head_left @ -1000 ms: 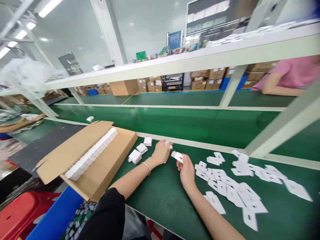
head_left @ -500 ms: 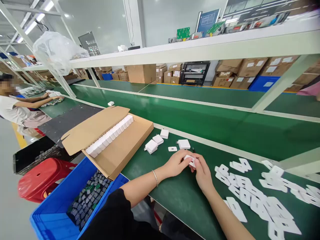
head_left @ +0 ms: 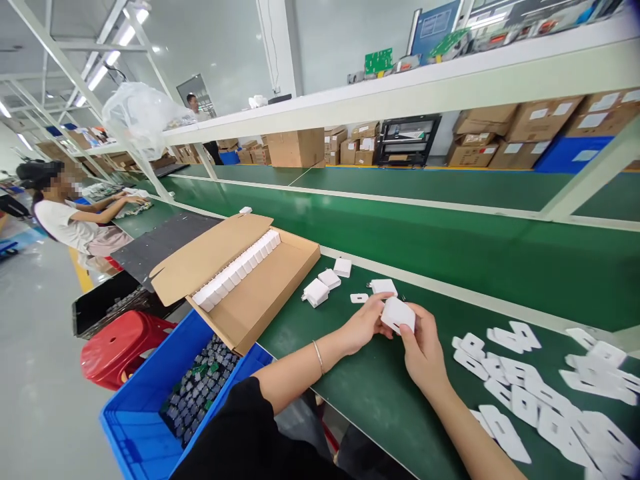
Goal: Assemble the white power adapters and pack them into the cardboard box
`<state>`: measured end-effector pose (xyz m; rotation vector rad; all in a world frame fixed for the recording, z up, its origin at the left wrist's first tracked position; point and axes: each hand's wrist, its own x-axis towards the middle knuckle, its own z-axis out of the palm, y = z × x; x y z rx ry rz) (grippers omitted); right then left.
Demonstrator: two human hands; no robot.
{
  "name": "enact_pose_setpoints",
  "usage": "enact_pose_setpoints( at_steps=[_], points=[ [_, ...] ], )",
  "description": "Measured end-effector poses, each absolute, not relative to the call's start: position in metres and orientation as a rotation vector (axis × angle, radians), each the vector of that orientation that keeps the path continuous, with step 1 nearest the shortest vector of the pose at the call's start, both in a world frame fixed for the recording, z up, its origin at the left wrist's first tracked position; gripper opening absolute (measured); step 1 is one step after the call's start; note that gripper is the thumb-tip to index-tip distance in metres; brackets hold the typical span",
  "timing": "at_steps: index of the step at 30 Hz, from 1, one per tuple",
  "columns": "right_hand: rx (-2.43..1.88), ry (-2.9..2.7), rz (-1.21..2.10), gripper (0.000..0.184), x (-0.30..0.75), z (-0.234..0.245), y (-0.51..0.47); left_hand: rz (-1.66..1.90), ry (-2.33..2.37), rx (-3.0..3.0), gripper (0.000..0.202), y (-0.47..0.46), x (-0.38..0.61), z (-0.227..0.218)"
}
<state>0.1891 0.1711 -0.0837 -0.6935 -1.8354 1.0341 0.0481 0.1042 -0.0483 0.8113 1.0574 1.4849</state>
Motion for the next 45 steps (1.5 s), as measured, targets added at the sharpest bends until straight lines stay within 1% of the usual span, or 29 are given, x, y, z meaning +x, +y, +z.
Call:
enact_pose_setpoints(
  at_steps=[3,5,7,11,13,15,17,19,20,22,25,27,29,35,38,40,41,43,45],
  points=[
    [-0.568,-1.941,0.895,0.046,0.192,-0.077,0.171,1.403,0.795,0.638,0.079,0.090,0.050,-0.040],
    [-0.492,-2.034,0.858,0.046,0.193,-0.073,0.168,1.423,0.683,0.575,0.080,0.073,0.050,-0.032],
    [-0.421,-2.135,0.846,0.047,0.193,-0.072,0.163,1.485,0.693,0.567,0.077,0.052,0.046,-0.024],
    [-0.296,-2.310,0.876,0.055,0.191,-0.070,0.147,1.538,1.018,0.782,0.071,0.005,0.024,-0.007],
    [-0.316,-2.341,0.909,0.060,0.190,-0.068,0.140,1.570,1.280,0.968,0.067,-0.018,0.002,0.005],
    [-0.397,-2.318,0.914,0.060,0.188,-0.066,0.137,1.578,1.619,1.148,0.057,-0.041,-0.027,0.020],
    [-0.489,-2.265,0.867,0.051,0.187,-0.065,0.138,1.352,2.123,1.317,0.042,-0.063,-0.064,0.035],
    [-0.568,-2.221,0.764,0.039,0.185,-0.066,0.142,0.937,2.648,1.377,0.036,-0.084,-0.101,0.045],
    [-0.605,-2.206,0.700,0.034,0.184,-0.067,0.144,0.676,2.807,1.345,0.034,-0.094,-0.118,0.048],
    [-0.688,-2.190,0.569,0.030,0.183,-0.072,0.148,0.161,2.935,1.281,0.036,-0.113,-0.146,0.047],
    [-0.816,-2.223,0.409,0.035,0.181,-0.079,0.150,-0.444,2.959,1.162,0.036,-0.137,-0.167,0.040],
    [-0.895,-2.274,0.332,0.040,0.180,-0.083,0.150,-0.661,2.956,1.112,0.035,-0.148,-0.171,0.036],
    [-0.960,-2.323,0.288,0.045,0.180,-0.083,0.148,-0.770,2.970,1.078,0.036,-0.155,-0.174,0.035],
    [-1.121,-2.370,0.258,0.055,0.181,-0.077,0.152,-0.942,2.993,0.934,0.027,-0.163,-0.199,0.032],
    [-1.201,-2.363,0.249,0.057,0.183,-0.071,0.159,-0.856,3.012,1.050,0.024,-0.162,-0.210,0.032],
    [-1.149,-2.397,0.261,0.058,0.184,-0.068,0.161,-0.819,3.083,1.158,0.022,-0.157,-0.209,0.034],
    [-1.084,-2.436,0.275,0.058,0.184,-0.066,0.161,-0.808,3.120,1.240,0.022,-0.151,-0.205,0.036],
    [-0.945,-2.522,0.302,0.056,0.181,-0.065,0.159,-0.747,3.175,1.467,0.029,-0.133,-0.188,0.043],
    [-0.871,-2.571,0.317,0.050,0.178,-0.065,0.155,-0.593,3.173,1.745,0.038,-0.106,-0.160,0.051]
  ],
)
